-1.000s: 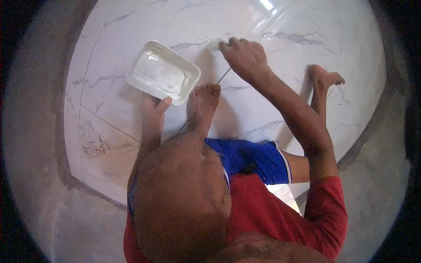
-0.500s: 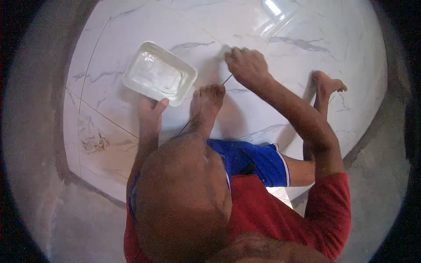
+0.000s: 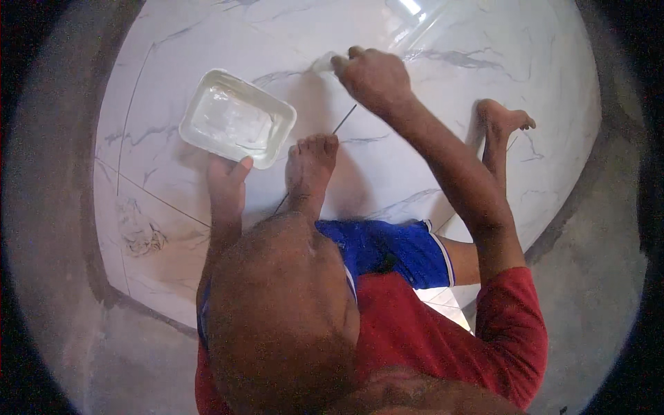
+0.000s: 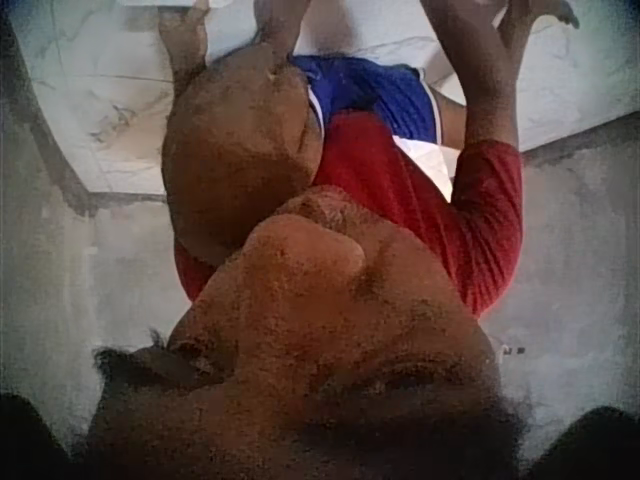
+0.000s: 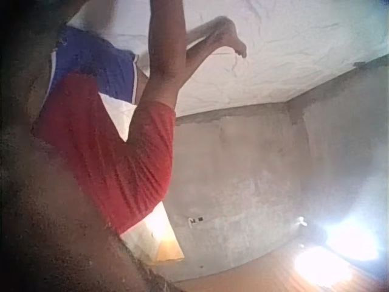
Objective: The person applies a white paste between floor tiles using a small putty knife while holding a container of the paste.
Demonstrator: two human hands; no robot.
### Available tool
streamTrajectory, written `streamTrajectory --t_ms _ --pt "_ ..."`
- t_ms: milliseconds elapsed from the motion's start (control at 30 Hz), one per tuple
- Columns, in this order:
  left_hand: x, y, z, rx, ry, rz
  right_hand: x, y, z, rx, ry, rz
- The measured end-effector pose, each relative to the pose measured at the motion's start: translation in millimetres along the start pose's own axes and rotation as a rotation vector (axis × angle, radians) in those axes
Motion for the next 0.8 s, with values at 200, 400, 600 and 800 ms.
streamTrajectory --t_ms 200,400,600,800 --pt "-4.4 -0.9 -4.8 0.003 -0.041 -0.004 61.6 32.6 -23.9 0.031 -0.052 -0.084" --pt "-6.6 -7.8 -10.8 0.034 0.007 -0.065 118.2 29.8 -5.0 0.016 0.016 -0.146" --pt "-6.8 3.5 -3.5 0.065 -0.019 -0.039 122.0 12.9 -4.8 -0.127 0.227 -0.119" --pt "-9.4 -7.6 -13.1 -0.005 -0.013 -0.125 136.3 29.4 -9.3 -0.311 0.406 -0.039"
Point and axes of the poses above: each hand's wrist, its own x-axis away from the middle knuckle, its own y-axis out of the palm, z = x × y, the point moved 9 cm from there along -x, towards the middle knuckle
